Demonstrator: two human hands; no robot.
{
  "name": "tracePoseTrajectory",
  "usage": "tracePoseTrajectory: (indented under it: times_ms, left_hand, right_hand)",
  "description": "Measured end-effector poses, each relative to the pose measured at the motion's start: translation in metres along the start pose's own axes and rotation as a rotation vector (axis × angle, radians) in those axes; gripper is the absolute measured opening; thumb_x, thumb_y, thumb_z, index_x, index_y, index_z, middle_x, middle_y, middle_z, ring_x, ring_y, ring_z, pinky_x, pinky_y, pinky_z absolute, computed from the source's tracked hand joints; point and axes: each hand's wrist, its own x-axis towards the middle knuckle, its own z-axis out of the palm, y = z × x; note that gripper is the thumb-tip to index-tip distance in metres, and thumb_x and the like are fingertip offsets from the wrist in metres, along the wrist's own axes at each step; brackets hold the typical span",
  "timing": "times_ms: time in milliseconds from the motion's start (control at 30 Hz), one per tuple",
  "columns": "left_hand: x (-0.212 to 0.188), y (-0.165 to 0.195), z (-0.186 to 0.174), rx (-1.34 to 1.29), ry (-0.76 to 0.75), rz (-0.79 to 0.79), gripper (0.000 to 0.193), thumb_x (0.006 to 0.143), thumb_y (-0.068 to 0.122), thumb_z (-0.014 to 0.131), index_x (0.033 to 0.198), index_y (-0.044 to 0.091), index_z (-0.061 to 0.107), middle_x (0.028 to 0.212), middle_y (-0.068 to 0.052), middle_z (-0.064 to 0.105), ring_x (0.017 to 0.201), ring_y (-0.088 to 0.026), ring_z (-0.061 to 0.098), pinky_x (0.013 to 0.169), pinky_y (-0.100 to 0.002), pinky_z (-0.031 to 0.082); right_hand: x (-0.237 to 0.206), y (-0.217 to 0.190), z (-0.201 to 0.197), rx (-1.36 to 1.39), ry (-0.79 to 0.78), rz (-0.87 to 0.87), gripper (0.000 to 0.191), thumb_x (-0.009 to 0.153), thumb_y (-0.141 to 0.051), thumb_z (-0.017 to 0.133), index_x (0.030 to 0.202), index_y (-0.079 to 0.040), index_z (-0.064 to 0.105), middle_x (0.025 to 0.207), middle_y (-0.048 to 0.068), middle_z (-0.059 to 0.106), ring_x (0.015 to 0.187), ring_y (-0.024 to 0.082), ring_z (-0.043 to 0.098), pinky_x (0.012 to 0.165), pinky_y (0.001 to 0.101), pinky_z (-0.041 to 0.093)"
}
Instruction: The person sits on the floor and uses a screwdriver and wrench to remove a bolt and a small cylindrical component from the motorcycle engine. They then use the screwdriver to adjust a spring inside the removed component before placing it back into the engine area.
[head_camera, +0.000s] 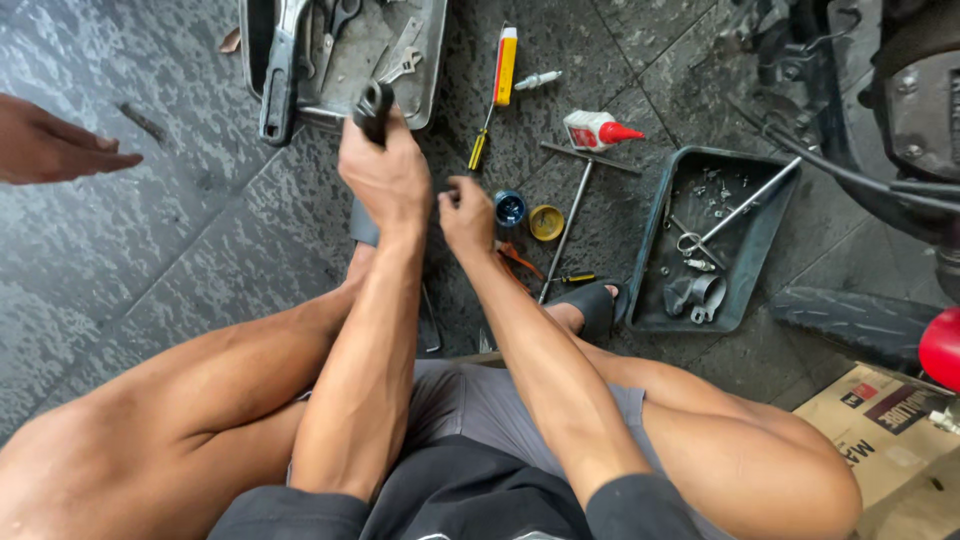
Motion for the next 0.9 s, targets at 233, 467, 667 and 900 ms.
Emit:
tracePoseTrajectory:
  times_ms: [233,467,667,900]
  left_hand:
    - [0.002,0.080,-0.026,0.037,-0.138,0.081,0.015,0.093,0.013,0.067,0.096,0.001,0.057,0.076,-0.016,0.066,0.068,-0.027,0.072,0.065,-0.038,0.054]
    - [-0.014,0.114,-0.027,-0.170,-0.504,0.250,0.016,0.084,0.009,0.060,0.098,0.003,0.054,0.072,-0.016,0.057,0.062,-0.036,0.061,0.059,-0.042,0.049]
    - [-0.035,0.146,-0.012,-0.483,-0.933,0.376,0.024,0.077,0.010,0.061,0.099,0.004,0.053,0.072,-0.015,0.056,0.069,-0.034,0.060,0.065,-0.039,0.049]
    - [-0.076,0.190,0.010,-0.563,-1.394,0.183,0.036,0.073,0.023,0.076,0.094,0.005,0.055,0.061,-0.012,0.059,0.051,-0.027,0.061,0.052,-0.037,0.046]
  right_hand:
    - [0.019,-0.026,0.012,-0.149,-0.115,-0.111,0.026,0.090,-0.015,0.070,0.113,-0.004,0.067,0.103,0.014,0.071,0.097,0.032,0.066,0.085,0.0419,0.053]
    - [0.008,-0.032,-0.037,0.234,-0.442,-0.217,0.028,0.091,-0.012,0.069,0.117,-0.005,0.064,0.109,0.008,0.068,0.103,0.022,0.063,0.089,0.0352,0.051]
    - [0.061,-0.057,-0.216,0.091,-0.335,-0.233,0.026,0.090,-0.008,0.070,0.115,-0.005,0.066,0.109,0.003,0.071,0.101,0.014,0.064,0.087,0.0299,0.053]
    - [-0.040,-0.172,-0.410,0.281,-0.267,-0.263,0.011,0.093,0.001,0.073,0.103,0.001,0.070,0.099,0.009,0.069,0.088,0.017,0.065,0.077,0.0282,0.054]
